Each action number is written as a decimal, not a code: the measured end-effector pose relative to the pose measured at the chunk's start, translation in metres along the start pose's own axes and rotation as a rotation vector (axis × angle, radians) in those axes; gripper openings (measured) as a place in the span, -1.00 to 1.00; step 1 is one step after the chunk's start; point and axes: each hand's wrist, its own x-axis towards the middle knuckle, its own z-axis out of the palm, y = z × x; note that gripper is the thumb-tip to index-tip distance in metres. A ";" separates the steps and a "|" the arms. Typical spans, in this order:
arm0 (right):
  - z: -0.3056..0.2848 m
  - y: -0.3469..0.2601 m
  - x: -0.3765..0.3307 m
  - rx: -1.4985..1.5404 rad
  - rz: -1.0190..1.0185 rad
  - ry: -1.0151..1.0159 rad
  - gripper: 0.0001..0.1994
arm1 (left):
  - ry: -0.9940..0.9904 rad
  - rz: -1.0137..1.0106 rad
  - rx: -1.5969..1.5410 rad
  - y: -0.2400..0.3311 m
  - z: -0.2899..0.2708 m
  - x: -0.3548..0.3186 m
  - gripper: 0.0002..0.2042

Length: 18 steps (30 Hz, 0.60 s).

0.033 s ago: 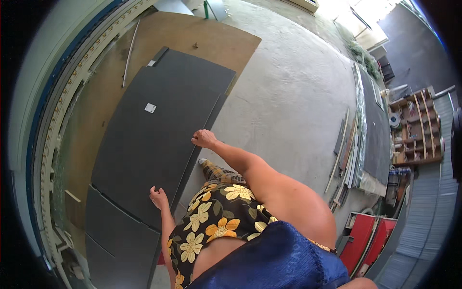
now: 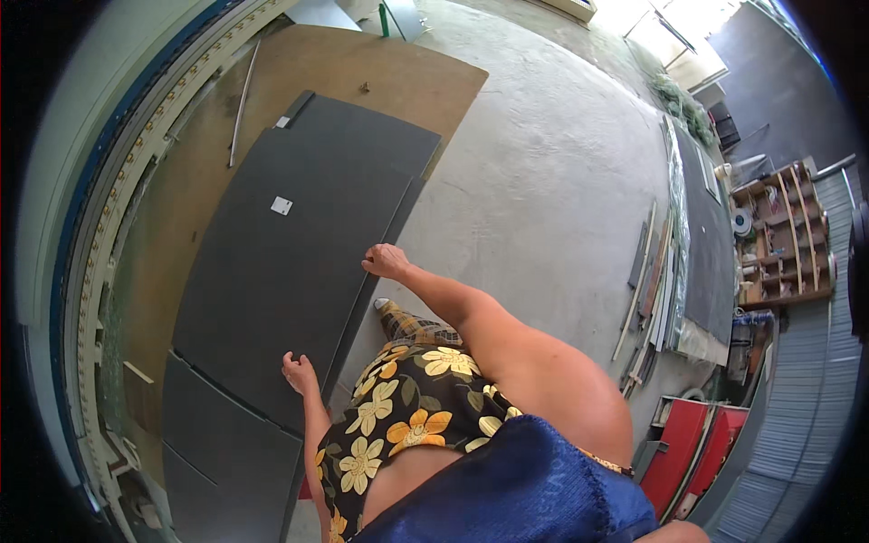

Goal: The person sets down a power tool, walks across the workshop, and uses a long measuring tape to measure different sides of a dark wooden cabinet.

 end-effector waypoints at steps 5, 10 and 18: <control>-0.011 0.006 0.001 0.010 -0.002 0.073 -0.76 | -0.062 -0.102 0.027 0.013 -0.007 0.001 -0.56; -0.014 -0.008 0.034 0.038 -0.031 0.094 -0.76 | -0.041 -0.088 0.103 0.015 -0.014 0.009 -0.43; -0.008 -0.030 0.126 0.061 -0.087 0.001 -0.74 | -0.301 -0.427 0.238 0.055 -0.027 0.054 -0.01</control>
